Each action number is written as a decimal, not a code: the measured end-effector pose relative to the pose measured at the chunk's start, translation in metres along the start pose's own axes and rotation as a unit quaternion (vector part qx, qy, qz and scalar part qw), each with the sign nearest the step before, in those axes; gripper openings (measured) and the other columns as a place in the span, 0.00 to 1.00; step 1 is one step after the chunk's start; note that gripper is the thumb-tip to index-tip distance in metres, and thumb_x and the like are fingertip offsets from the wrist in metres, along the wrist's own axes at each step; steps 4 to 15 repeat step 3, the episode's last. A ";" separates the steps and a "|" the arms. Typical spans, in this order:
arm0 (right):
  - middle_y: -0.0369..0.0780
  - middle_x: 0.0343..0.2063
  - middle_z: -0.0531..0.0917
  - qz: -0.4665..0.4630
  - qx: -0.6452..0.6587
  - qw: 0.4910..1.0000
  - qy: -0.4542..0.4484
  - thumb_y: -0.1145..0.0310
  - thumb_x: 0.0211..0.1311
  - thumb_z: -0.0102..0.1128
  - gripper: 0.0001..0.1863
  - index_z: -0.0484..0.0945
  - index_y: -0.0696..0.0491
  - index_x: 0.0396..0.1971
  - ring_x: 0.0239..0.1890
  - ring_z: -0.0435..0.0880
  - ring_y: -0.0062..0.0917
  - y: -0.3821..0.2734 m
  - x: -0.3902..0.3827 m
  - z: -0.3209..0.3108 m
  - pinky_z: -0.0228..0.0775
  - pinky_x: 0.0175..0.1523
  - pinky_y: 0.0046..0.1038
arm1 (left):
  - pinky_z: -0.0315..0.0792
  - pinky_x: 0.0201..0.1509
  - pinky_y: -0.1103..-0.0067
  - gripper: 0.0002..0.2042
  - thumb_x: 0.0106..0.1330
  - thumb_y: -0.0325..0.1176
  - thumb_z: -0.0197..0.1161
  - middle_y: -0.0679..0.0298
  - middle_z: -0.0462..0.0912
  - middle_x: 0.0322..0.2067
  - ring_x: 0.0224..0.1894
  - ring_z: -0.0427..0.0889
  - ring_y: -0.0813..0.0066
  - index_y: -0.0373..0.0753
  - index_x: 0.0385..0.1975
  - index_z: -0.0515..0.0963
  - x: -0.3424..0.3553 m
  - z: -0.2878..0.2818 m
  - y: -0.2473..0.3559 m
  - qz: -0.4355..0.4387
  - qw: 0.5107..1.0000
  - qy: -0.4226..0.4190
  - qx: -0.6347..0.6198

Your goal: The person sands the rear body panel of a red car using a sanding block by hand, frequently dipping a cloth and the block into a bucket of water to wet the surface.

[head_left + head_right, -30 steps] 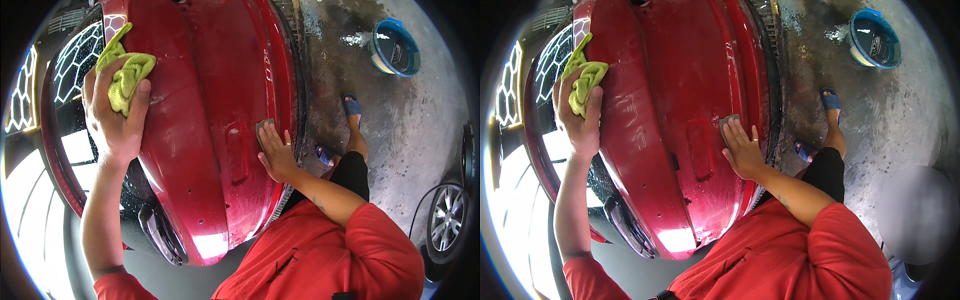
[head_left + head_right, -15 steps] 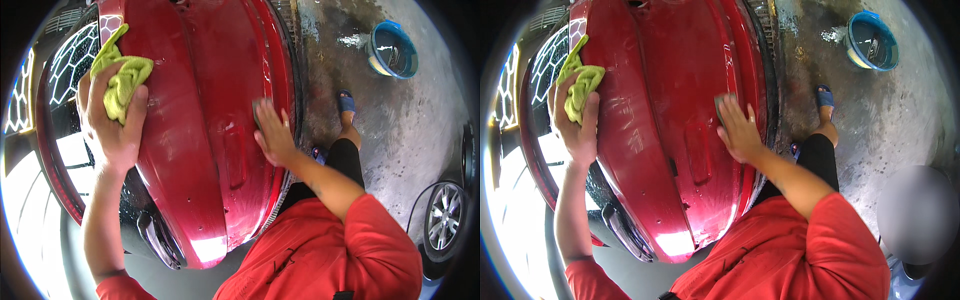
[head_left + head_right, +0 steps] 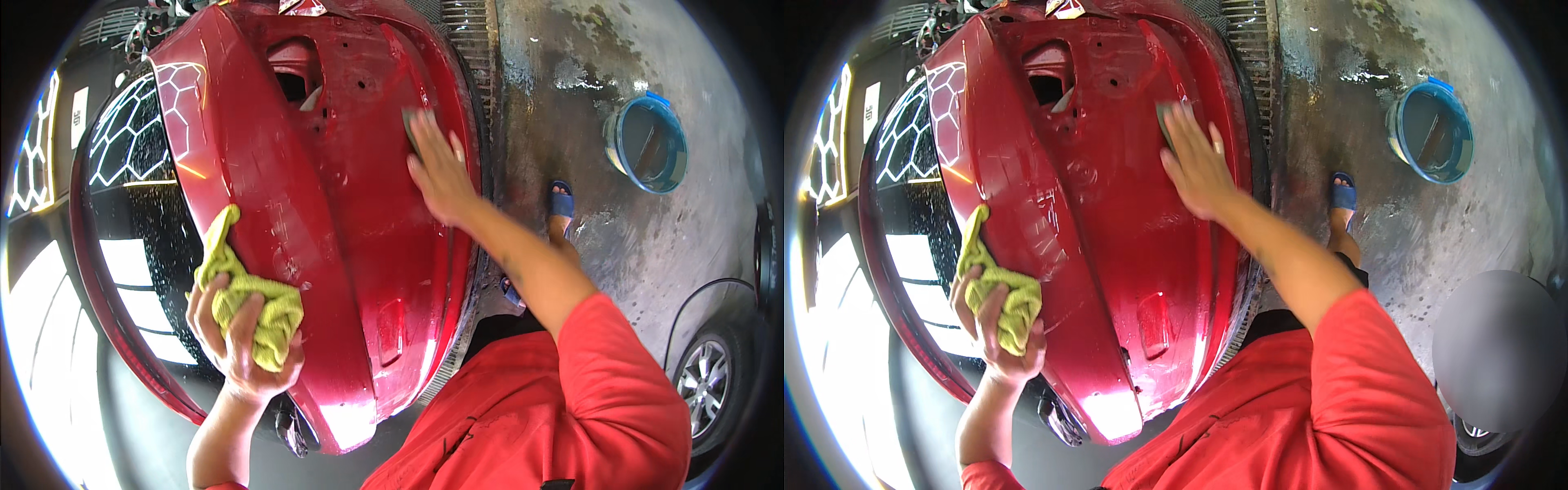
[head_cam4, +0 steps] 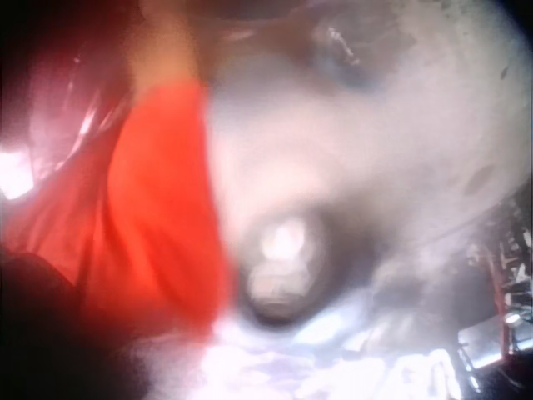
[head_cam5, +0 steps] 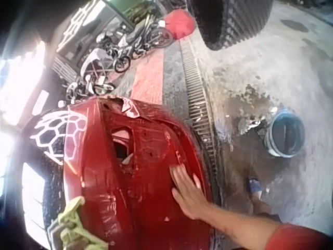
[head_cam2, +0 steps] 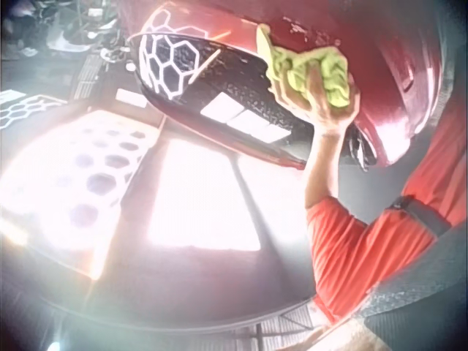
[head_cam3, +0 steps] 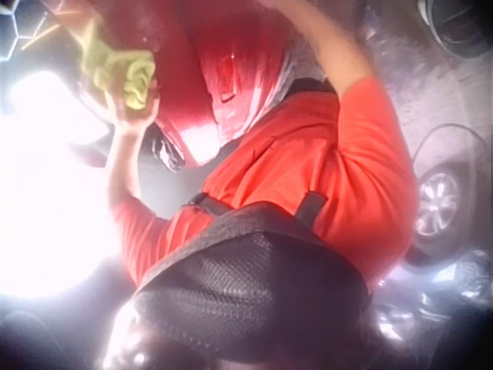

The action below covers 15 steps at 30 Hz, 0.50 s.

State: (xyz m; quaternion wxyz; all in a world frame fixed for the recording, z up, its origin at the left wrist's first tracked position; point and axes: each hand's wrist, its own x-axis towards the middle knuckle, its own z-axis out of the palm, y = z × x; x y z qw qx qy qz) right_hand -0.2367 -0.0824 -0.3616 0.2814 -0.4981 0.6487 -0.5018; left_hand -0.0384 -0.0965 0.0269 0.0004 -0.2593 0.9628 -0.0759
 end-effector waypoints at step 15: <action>0.46 0.90 0.47 -0.013 0.042 0.999 0.017 0.43 0.89 0.40 0.42 0.46 0.50 0.90 0.91 0.45 0.40 0.026 0.120 -0.019 0.29 0.88 0.61 | 0.67 0.75 0.37 0.27 0.58 0.47 0.76 0.43 0.72 0.69 0.72 0.71 0.31 0.46 0.58 0.83 -0.003 0.002 -0.004 -0.013 1.000 -0.007 -0.001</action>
